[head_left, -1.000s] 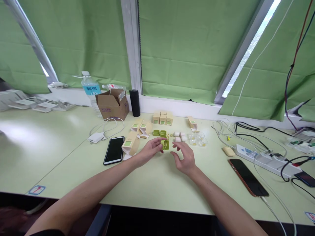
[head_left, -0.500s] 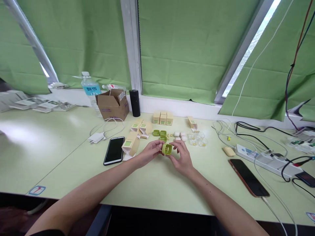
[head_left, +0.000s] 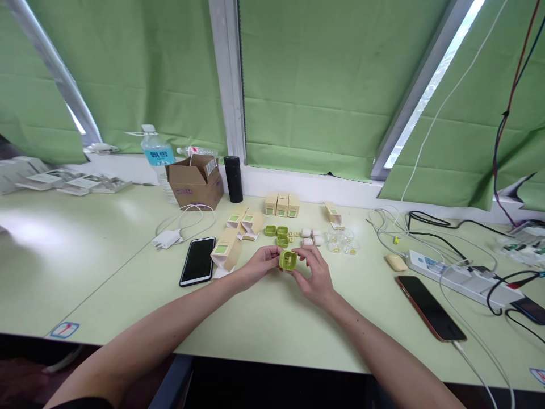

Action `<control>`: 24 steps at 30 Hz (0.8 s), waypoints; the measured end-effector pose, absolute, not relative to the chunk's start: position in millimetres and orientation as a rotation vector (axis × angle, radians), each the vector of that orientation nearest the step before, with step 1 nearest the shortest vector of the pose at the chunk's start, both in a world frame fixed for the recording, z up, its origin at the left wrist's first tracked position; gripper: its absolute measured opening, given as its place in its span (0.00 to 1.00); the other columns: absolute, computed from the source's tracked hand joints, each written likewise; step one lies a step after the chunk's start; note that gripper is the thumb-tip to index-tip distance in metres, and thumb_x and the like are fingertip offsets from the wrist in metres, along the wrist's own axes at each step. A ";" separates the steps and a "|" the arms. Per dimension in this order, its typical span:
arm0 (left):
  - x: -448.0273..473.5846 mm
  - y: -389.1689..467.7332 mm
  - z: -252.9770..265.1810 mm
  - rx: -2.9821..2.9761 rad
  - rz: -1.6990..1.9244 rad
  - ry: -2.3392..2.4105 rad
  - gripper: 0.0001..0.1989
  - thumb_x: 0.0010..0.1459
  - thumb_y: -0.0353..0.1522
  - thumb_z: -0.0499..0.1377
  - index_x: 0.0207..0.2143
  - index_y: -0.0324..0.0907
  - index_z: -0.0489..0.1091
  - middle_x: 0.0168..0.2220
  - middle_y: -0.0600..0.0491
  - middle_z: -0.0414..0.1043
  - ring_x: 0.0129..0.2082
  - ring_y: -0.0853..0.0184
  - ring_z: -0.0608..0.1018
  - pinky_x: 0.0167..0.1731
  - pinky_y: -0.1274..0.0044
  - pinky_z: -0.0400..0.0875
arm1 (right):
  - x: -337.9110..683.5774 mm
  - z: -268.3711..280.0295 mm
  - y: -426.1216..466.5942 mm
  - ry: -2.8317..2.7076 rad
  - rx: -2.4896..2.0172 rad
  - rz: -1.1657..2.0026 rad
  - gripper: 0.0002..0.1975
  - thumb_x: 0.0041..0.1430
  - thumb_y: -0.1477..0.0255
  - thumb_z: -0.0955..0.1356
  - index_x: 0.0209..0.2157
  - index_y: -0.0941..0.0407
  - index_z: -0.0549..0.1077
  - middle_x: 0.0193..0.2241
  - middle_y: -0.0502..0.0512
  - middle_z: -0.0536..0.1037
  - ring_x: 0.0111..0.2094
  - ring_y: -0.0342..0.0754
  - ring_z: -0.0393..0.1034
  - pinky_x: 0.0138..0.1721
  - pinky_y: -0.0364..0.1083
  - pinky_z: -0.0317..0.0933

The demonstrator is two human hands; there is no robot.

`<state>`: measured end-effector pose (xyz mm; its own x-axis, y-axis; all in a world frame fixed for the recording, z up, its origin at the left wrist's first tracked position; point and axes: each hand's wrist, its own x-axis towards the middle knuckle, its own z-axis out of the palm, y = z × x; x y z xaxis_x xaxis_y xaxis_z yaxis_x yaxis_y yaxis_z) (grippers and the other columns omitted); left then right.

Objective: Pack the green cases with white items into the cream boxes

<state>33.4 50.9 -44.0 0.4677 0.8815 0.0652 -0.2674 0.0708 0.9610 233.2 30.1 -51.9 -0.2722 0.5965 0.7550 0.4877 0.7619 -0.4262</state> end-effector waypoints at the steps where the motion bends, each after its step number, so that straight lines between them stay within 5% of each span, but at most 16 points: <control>1: 33.5 51.5 -44.5 1.190 0.961 0.654 0.21 0.51 0.44 0.74 0.36 0.37 0.76 0.33 0.50 0.77 0.33 0.67 0.76 0.38 0.76 0.69 | 233.3 -51.7 30.0 -1.926 -0.819 0.133 0.18 0.61 0.71 0.69 0.53 0.50 0.70 0.43 0.58 0.74 0.39 0.52 0.72 0.33 0.50 0.71; 12: 31.9 64.5 -61.6 1.221 1.007 0.698 0.22 0.53 0.46 0.71 0.37 0.38 0.73 0.33 0.52 0.74 0.31 0.68 0.74 0.36 0.75 0.68 | 233.9 -52.5 29.9 -1.908 -0.870 0.157 0.20 0.60 0.72 0.70 0.53 0.51 0.71 0.45 0.59 0.75 0.39 0.51 0.73 0.35 0.50 0.74; 19: 22.9 47.2 -48.0 1.866 1.196 0.811 0.21 0.62 0.35 0.63 0.58 0.45 0.68 0.58 0.44 0.68 0.53 0.58 0.72 0.55 0.66 0.69 | 233.8 -55.4 32.5 -1.874 -0.829 0.250 0.22 0.59 0.77 0.68 0.55 0.51 0.70 0.50 0.61 0.78 0.50 0.56 0.75 0.38 0.51 0.78; 24: 25.5 40.5 -47.2 2.135 1.191 0.869 0.25 0.61 0.33 0.65 0.59 0.47 0.66 0.61 0.42 0.63 0.65 0.51 0.64 0.65 0.57 0.61 | 234.8 -59.4 33.5 -1.904 -0.819 0.184 0.22 0.62 0.75 0.69 0.58 0.52 0.67 0.49 0.61 0.79 0.47 0.55 0.77 0.38 0.52 0.78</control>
<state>25.5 40.5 -47.2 0.4014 0.7497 0.5262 0.2720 -0.6462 0.7131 234.8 33.5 -59.4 -0.2573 0.6135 0.7466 0.4589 0.7575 -0.4643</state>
